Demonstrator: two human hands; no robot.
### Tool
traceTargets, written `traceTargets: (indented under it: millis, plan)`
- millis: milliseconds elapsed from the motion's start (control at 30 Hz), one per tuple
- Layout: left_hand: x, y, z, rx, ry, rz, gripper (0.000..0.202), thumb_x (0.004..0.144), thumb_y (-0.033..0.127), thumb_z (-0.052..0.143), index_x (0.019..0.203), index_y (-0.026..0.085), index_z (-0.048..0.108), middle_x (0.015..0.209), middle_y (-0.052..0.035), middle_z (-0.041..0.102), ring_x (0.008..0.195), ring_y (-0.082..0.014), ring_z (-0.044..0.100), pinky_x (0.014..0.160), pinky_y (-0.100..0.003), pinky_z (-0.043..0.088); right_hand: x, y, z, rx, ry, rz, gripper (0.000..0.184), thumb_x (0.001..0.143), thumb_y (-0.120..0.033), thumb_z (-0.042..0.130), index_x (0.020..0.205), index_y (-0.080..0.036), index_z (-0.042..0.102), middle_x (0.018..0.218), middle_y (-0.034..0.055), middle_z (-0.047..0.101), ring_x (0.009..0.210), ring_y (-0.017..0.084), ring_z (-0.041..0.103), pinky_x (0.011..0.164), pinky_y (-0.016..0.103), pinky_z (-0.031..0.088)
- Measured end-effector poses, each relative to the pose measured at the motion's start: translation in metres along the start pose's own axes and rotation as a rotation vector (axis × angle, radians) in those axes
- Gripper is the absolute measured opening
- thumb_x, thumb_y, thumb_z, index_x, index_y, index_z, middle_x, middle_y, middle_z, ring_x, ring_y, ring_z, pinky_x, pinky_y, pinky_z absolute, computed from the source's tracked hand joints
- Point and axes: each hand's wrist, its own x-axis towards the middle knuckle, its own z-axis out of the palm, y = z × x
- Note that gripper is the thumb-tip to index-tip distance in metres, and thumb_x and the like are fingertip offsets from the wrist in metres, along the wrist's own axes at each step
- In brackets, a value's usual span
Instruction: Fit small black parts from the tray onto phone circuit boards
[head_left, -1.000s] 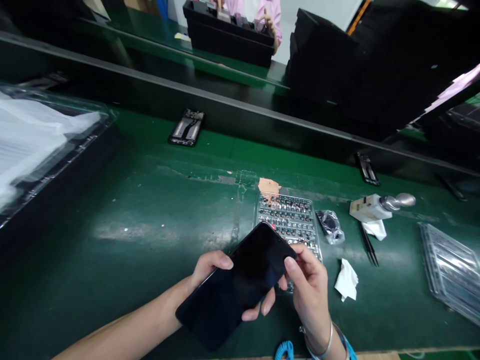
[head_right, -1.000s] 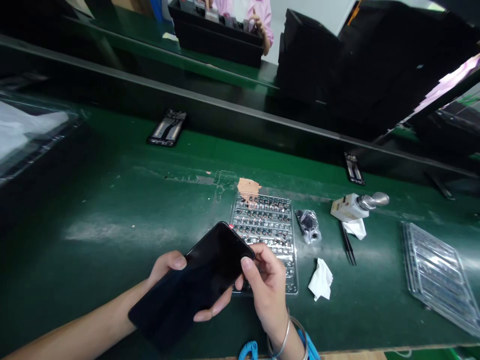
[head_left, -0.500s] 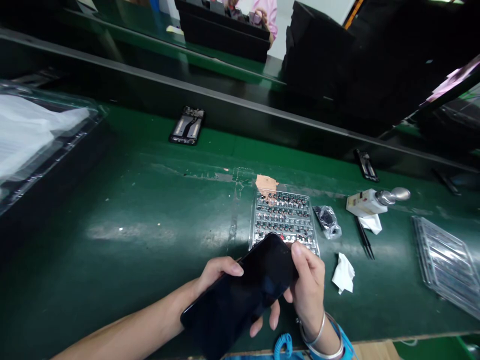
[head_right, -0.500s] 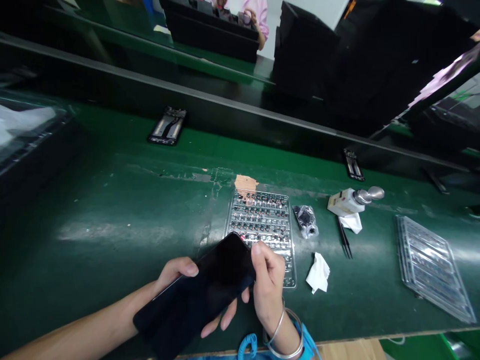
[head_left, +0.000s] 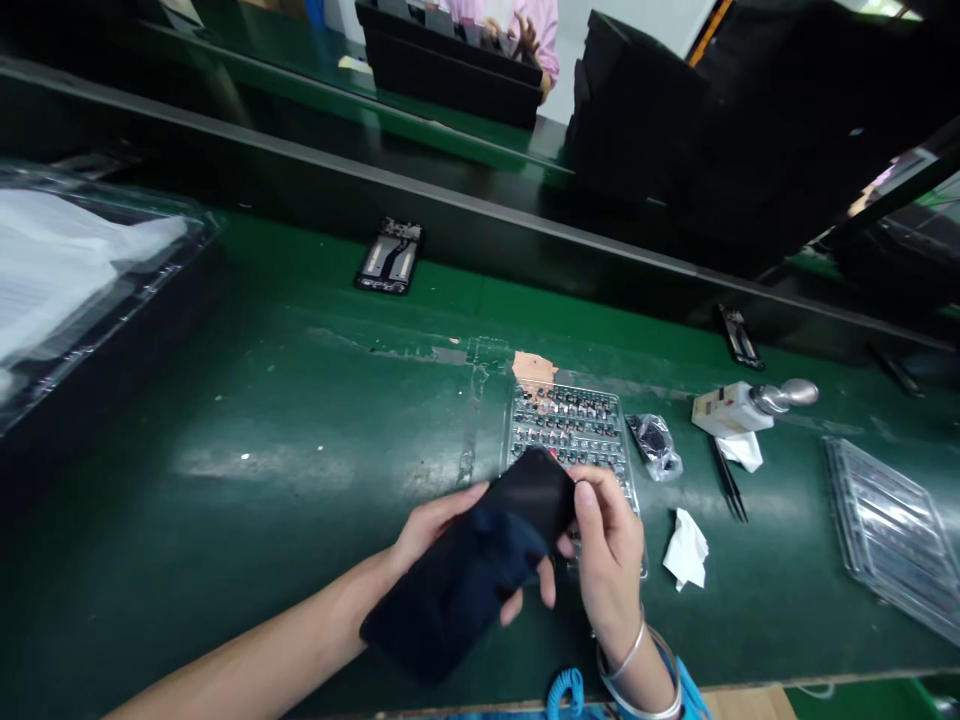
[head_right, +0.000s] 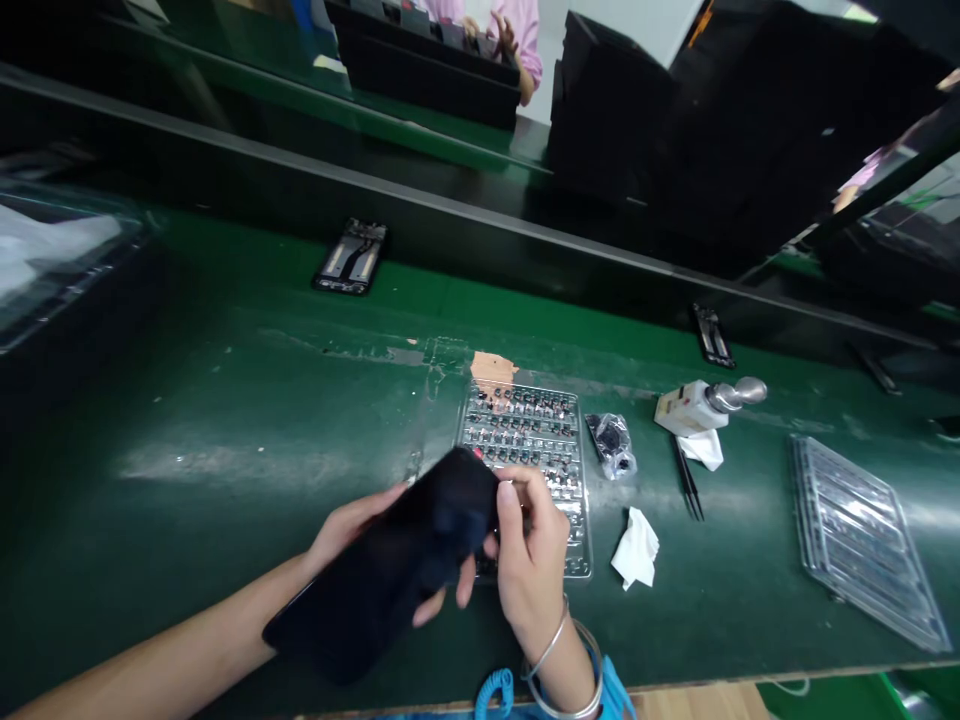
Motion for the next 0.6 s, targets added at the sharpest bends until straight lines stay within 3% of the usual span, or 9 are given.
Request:
traceTargets:
  millis: [67,133,200,233,300,433,500,600]
  plan:
    - [-0.004,0.008,0.002,0.065,0.211,0.248,0.057,0.081,0.051,0.042,0.119,0.009,0.048,0.096,-0.0142,0.061,0.062,-0.0171,0.058,0.06,-0.028,0.043,0.001,-0.003,0.002,-0.104,-0.048,-0.099,0.032,0.086,-0.036,0.046,0.114,-0.022,0.047,0.057,-0.0062,0.045,0.047,0.009,0.043,0.046,0.021,0.034]
    - [-0.007,0.015,0.003,0.181,0.423,0.497,0.057,0.08,0.041,0.053,0.131,0.02,0.036,0.106,-0.0103,0.058,0.076,-0.0182,0.059,0.07,-0.029,0.045,-0.001,-0.007,0.006,-0.154,-0.256,-0.194,0.052,0.078,-0.043,0.055,0.123,-0.022,0.042,0.056,-0.0073,0.043,0.047,0.01,0.041,0.047,0.022,0.033]
    - [-0.008,0.021,0.003,0.31,0.602,0.656,0.069,0.078,0.033,0.06,0.136,0.03,0.023,0.115,-0.0072,0.053,0.089,-0.0192,0.057,0.077,-0.03,0.045,-0.007,-0.008,0.012,-0.215,-0.476,-0.25,0.064,0.069,-0.046,0.065,0.124,-0.022,0.043,0.052,-0.0088,0.041,0.045,0.009,0.039,0.046,0.022,0.032]
    - [-0.007,0.023,0.003,0.369,0.671,0.701,0.073,0.077,0.03,0.061,0.137,0.032,0.019,0.118,-0.0061,0.05,0.095,-0.0196,0.055,0.08,-0.03,0.045,-0.009,-0.008,0.014,-0.253,-0.535,-0.265,0.064,0.068,-0.043,0.066,0.124,-0.022,0.044,0.051,-0.009,0.041,0.044,0.009,0.039,0.046,0.022,0.032]
    - [-0.006,0.025,0.002,0.454,0.764,0.754,0.076,0.077,0.027,0.062,0.138,0.034,0.016,0.123,-0.0048,0.046,0.107,-0.0202,0.05,0.088,-0.031,0.042,-0.012,-0.008,0.016,-0.301,-0.526,-0.261,0.05,0.075,-0.034,0.06,0.122,-0.021,0.047,0.051,-0.008,0.045,0.044,0.008,0.041,0.048,0.022,0.033]
    - [-0.005,0.024,0.0,0.574,0.757,0.749,0.069,0.085,0.03,0.052,0.139,0.032,0.01,0.139,-0.0042,0.032,0.124,-0.0223,0.035,0.099,-0.034,0.036,0.009,-0.012,0.003,-0.068,-0.391,-0.023,0.034,0.086,-0.028,0.042,0.117,-0.016,0.049,0.05,-0.004,0.055,0.04,0.008,0.041,0.042,0.02,0.032]
    - [-0.006,0.021,-0.001,0.736,0.702,0.707,0.064,0.088,0.029,0.046,0.139,0.033,0.007,0.142,-0.0038,0.028,0.128,-0.0231,0.029,0.1,-0.039,0.034,0.038,-0.016,-0.004,0.127,-0.353,0.113,0.032,0.085,-0.031,0.043,0.111,-0.013,0.051,0.048,-0.0034,0.056,0.036,0.007,0.037,0.036,0.019,0.028]
    - [-0.005,0.012,-0.004,1.161,0.58,0.601,0.051,0.089,0.026,0.042,0.136,0.033,0.024,0.142,-0.0016,0.03,0.129,-0.0219,0.027,0.104,-0.044,0.027,0.103,-0.019,-0.006,0.224,-0.217,0.105,0.021,0.081,-0.032,0.05,0.09,-0.014,0.056,0.05,-0.0037,0.055,0.035,0.005,0.037,0.035,0.018,0.029]
